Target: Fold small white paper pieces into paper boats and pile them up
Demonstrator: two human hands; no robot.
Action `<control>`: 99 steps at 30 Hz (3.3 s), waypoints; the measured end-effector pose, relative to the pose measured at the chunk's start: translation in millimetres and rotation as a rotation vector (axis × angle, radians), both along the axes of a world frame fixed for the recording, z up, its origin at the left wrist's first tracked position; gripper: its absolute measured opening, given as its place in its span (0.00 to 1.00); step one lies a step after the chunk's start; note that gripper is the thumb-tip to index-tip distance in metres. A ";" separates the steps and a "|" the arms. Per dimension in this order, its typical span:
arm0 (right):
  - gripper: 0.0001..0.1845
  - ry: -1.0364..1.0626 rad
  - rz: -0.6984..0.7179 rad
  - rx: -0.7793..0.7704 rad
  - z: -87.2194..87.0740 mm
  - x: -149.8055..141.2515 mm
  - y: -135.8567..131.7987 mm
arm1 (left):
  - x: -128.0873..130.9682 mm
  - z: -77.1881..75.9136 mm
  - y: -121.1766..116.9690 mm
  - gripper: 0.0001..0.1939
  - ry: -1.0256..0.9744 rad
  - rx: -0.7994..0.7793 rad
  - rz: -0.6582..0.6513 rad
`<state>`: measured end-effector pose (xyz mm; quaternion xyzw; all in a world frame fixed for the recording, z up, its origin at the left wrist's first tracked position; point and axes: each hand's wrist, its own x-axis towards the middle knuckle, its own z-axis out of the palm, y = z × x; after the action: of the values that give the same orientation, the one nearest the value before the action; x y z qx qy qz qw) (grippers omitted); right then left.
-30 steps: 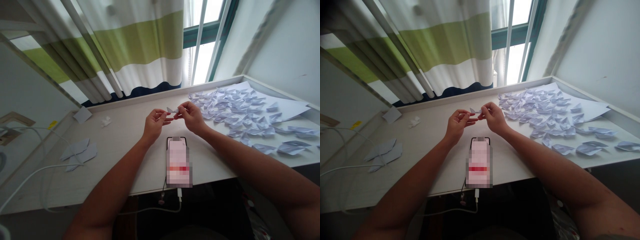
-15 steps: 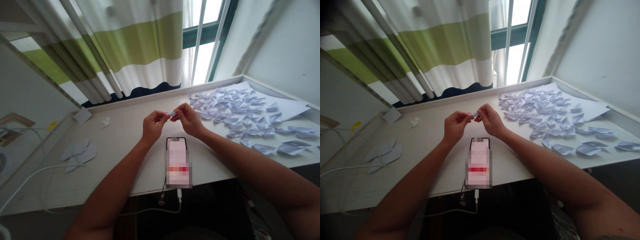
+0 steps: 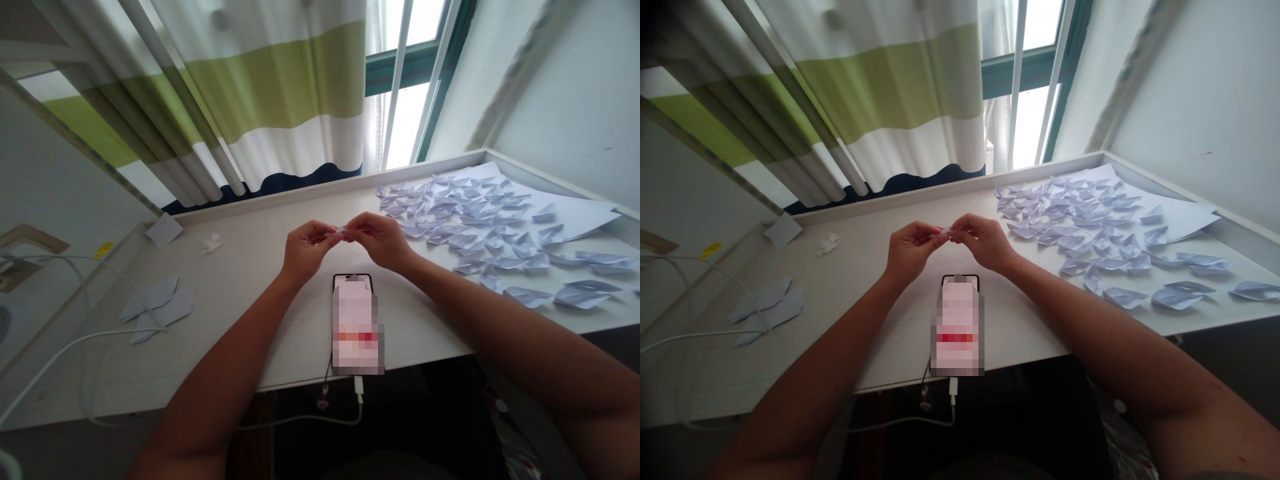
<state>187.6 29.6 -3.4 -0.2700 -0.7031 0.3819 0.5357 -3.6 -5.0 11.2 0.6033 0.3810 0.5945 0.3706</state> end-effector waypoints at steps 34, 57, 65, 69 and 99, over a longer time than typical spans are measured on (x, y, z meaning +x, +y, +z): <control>0.16 -0.033 -0.007 0.047 1.3 -0.1 -2.3 | -1.2 0.9 -1.4 0.21 0.111 -0.041 -0.050; 0.18 -0.015 0.078 -0.039 -2.3 2.1 7.7 | -9.5 -3.3 1.8 0.16 0.304 -0.028 -0.042; 0.19 0.024 0.222 -0.126 0.1 4.8 7.9 | -1.7 -0.8 -3.0 0.20 0.315 -0.027 -0.054; 0.23 0.033 0.215 -0.178 1.6 3.3 7.1 | -1.5 -4.9 -1.8 0.18 0.355 0.007 -0.040; 0.18 -0.175 0.116 -0.262 -5.3 0.0 5.9 | 7.1 -8.9 -3.6 0.17 0.195 -0.288 -0.053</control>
<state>187.6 35.5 -8.6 -0.3288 -0.7057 0.4754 0.4098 3.5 -8.6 2.3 0.6088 0.4801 0.4626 0.4300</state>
